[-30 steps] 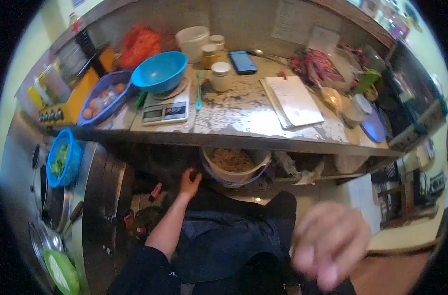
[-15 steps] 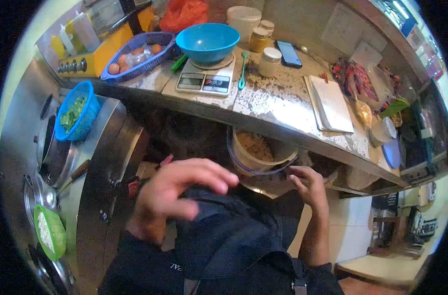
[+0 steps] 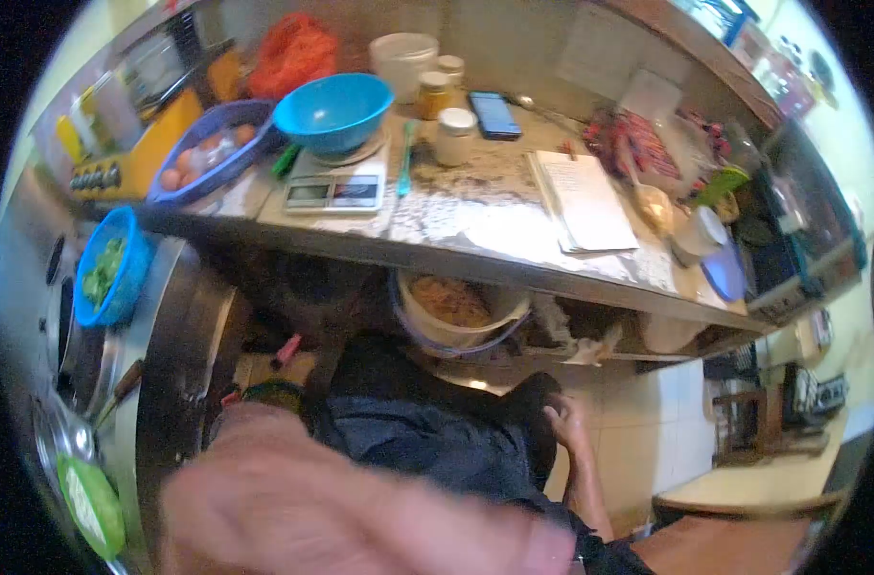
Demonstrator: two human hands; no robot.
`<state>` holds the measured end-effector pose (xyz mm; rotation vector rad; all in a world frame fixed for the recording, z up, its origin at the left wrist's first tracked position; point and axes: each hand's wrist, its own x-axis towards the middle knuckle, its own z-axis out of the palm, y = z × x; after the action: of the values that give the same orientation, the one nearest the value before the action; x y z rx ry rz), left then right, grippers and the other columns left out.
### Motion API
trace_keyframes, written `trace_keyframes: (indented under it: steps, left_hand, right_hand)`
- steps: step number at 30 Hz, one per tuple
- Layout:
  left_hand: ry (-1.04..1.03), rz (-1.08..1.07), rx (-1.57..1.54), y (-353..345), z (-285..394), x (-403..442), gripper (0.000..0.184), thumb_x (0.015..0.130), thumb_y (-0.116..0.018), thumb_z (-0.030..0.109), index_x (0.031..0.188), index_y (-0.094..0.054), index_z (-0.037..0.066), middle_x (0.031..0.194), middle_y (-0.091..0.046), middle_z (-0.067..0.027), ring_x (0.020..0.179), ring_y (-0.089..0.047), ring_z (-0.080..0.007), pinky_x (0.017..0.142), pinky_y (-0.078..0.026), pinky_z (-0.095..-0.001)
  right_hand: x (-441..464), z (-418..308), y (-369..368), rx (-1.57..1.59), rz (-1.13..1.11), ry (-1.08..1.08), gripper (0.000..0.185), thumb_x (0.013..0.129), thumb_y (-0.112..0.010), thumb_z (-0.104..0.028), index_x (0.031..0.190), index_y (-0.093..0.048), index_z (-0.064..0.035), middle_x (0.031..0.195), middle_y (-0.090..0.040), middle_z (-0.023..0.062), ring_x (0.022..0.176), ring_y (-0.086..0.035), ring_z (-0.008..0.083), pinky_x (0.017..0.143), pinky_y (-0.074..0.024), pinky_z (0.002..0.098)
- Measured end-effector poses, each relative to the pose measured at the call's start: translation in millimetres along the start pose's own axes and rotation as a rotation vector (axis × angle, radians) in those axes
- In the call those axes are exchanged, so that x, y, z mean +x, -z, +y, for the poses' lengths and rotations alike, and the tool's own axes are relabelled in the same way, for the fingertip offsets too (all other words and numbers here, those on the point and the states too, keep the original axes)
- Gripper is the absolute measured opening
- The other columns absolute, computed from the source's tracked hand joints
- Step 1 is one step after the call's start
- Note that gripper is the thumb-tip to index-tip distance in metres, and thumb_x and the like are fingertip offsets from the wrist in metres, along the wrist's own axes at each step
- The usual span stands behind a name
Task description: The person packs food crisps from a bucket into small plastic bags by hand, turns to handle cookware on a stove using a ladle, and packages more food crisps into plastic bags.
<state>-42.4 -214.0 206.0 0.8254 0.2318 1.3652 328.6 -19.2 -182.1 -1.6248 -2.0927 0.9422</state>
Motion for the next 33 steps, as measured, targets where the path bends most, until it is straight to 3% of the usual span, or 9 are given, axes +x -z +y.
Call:
trace_keyframes:
  steps: [2,3,9,12,14,16,22,26,33]
  left_hand:
    - [-0.243,-0.218,-0.512,-22.2,-24.7,29.1,0.052,0.082,-0.072,0.035,0.117,-0.061,-0.002,0.101,-0.061,-0.0271,0.086,-0.060,-0.0349,0.089,-0.044,-0.0528]
    - [-0.230,-0.428,-0.421,-6.4,-34.6,39.0,0.052,0.082,-0.072,0.035,0.117,-0.060,-0.002,0.105,-0.060,-0.0272,0.089,-0.060,-0.0362,0.090,-0.043,-0.0531]
    - [-0.292,-0.854,0.900,43.7,-57.6,142.2,0.081,0.089,-0.045,0.063,0.132,-0.044,-0.006,0.140,-0.038,-0.0278,0.133,-0.035,-0.0409,0.106,-0.028,-0.0583]
    - [-0.342,-0.615,1.572,76.3,-82.1,176.6,0.074,0.081,-0.067,0.051,0.132,-0.047,0.001,0.138,-0.045,-0.0204,0.131,-0.038,-0.0393,0.108,-0.031,-0.0490]
    - [-0.296,-0.582,1.698,113.5,-97.6,200.5,0.058,0.076,-0.077,0.032,0.124,-0.056,0.005,0.129,-0.054,-0.0154,0.126,-0.045,-0.0359,0.105,-0.037,-0.0441]
    - [-0.256,-0.506,1.701,155.4,-110.1,216.0,0.038,0.077,-0.076,0.021,0.109,-0.064,0.006,0.118,-0.061,-0.0135,0.119,-0.052,-0.0333,0.100,-0.042,-0.0422]
    - [-0.281,-0.258,1.653,223.2,-122.1,245.7,0.021,0.080,-0.071,0.014,0.098,-0.068,0.004,0.109,-0.064,-0.0141,0.111,-0.058,-0.0324,0.096,-0.045,-0.0403]
    - [-0.266,-0.218,1.752,243.9,-129.8,253.9,0.035,0.079,-0.074,0.022,0.108,-0.064,0.007,0.122,-0.058,-0.0143,0.122,-0.049,-0.0334,0.102,-0.039,-0.0445]
    - [0.083,-0.272,1.923,225.4,-129.3,257.4,0.066,0.073,-0.072,0.053,0.121,-0.058,0.010,0.137,-0.046,-0.0188,0.133,-0.035,-0.0426,0.108,-0.030,-0.0509]
  right_hand:
    - [0.3,12.0,-5.6,0.050,0.048,-0.008,0.034,0.079,-0.072,-0.015,0.111,-0.066,-0.0040,0.106,-0.064,0.0203,0.099,-0.062,0.0338,0.088,-0.0492,0.0394]
    - [6.4,-1.6,-2.5,0.049,0.053,-0.026,0.034,0.080,-0.072,-0.016,0.111,-0.066,-0.0041,0.106,-0.064,0.0204,0.099,-0.062,0.0342,0.088,-0.0493,0.0398]
    - [18.6,14.7,-12.4,0.041,0.260,-0.035,0.036,0.082,-0.068,-0.020,0.114,-0.064,-0.0054,0.111,-0.063,0.0190,0.103,-0.059,0.0376,0.091,-0.0474,0.0418]
    - [11.8,19.2,-30.1,0.022,0.394,0.005,0.039,0.082,-0.068,-0.024,0.118,-0.062,-0.0087,0.123,-0.057,0.0192,0.114,-0.053,0.0371,0.097,-0.0426,0.0428]
    - [-4.9,17.1,-49.1,-0.102,0.357,-0.005,0.043,0.083,-0.067,-0.025,0.122,-0.058,-0.0089,0.124,-0.055,0.0200,0.116,-0.051,0.0393,0.099,-0.0410,0.0451]
    - [-6.0,16.6,-53.4,-0.136,0.366,-0.011,0.046,0.083,-0.067,-0.026,0.125,-0.056,-0.0097,0.126,-0.054,0.0204,0.117,-0.050,0.0404,0.099,-0.0404,0.0467]
    - [-0.1,14.1,-45.0,-0.157,0.344,-0.005,0.048,0.083,-0.067,-0.032,0.126,-0.056,-0.0125,0.128,-0.051,0.0201,0.118,-0.048,0.0400,0.098,-0.0390,0.0489]
    - [3.4,11.9,-43.4,-0.202,0.313,-0.035,0.049,0.083,-0.067,-0.033,0.127,-0.055,-0.0151,0.129,-0.050,0.0197,0.118,-0.047,0.0390,0.100,-0.0360,0.0496]
    - [20.5,10.6,-38.2,-0.256,0.202,0.004,0.048,0.085,-0.064,-0.038,0.127,-0.055,-0.0191,0.130,-0.050,0.0175,0.118,-0.047,0.0381,0.099,-0.0363,0.0499]
